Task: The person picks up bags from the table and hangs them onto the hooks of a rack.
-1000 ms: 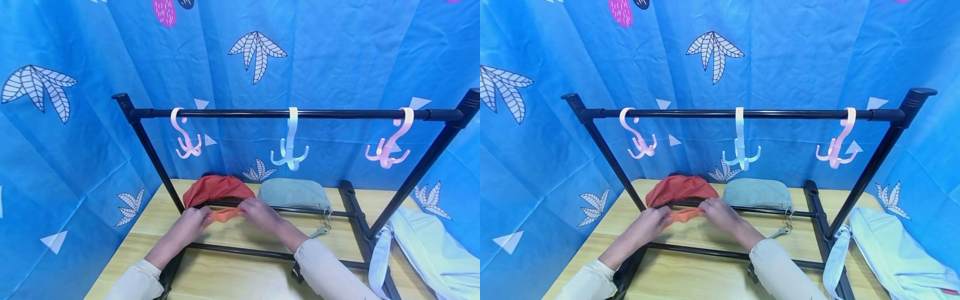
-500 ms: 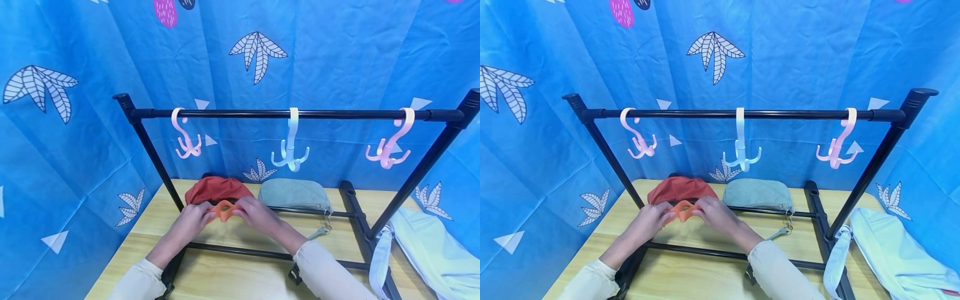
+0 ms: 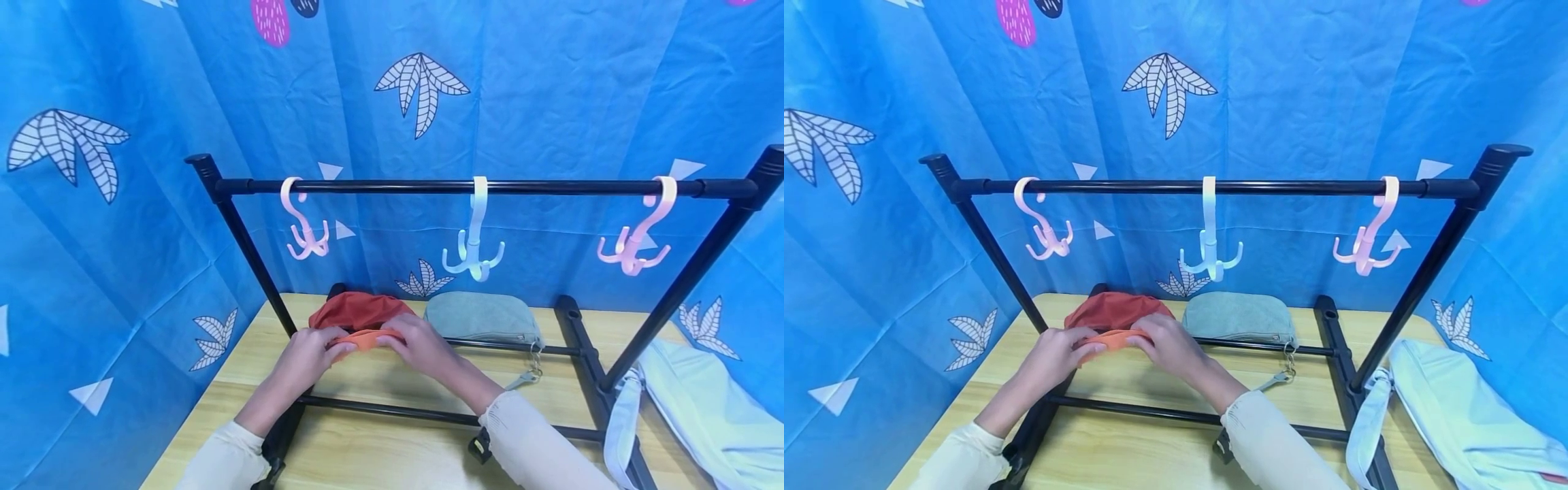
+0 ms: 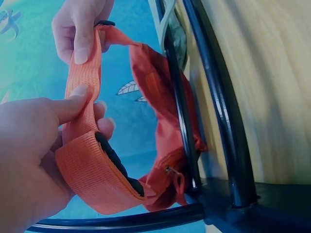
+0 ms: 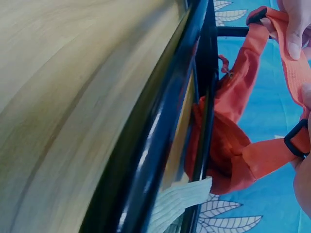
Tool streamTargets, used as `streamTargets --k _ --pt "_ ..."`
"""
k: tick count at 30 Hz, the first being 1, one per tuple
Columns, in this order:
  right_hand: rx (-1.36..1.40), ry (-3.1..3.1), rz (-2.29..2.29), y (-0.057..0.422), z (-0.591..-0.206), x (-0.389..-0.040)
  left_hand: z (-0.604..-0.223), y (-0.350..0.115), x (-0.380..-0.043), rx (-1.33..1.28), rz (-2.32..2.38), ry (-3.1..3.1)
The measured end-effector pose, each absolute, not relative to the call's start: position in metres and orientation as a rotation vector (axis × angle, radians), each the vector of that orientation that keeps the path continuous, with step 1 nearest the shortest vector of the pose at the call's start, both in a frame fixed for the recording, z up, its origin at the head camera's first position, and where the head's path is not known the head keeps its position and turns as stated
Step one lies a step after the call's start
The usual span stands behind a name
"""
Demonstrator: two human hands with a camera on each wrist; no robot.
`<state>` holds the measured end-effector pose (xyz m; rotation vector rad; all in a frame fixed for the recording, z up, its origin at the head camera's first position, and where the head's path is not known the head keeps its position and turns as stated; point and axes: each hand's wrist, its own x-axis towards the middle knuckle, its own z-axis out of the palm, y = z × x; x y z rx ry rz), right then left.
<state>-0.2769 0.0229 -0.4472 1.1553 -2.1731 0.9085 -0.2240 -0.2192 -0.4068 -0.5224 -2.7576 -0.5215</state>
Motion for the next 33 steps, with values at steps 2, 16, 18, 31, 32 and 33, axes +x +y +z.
streamTargets --k 2,16,18,31,32,33 --pt "1.16 -2.164 0.92 0.022 -0.444 -0.276 -0.404 -0.219 -0.224 -0.515 -0.508 -2.754" --pt "1.182 -2.161 0.868 0.024 -0.421 -0.272 -0.394 -0.22 -0.224 -0.526 -0.502 -2.725" --pt "1.189 -2.178 0.843 0.025 -0.419 -0.271 -0.392 -0.221 -0.223 -0.525 -0.505 -2.729" --pt "1.283 -2.165 0.748 0.03 -0.402 -0.27 -0.382 -0.227 -0.217 -0.477 -0.564 -2.742" --pt "1.279 -2.156 0.741 0.03 -0.401 -0.27 -0.38 -0.227 -0.217 -0.474 -0.565 -2.733" --pt "1.277 -2.147 0.734 0.031 -0.4 -0.27 -0.379 -0.228 -0.216 -0.471 -0.567 -2.724"
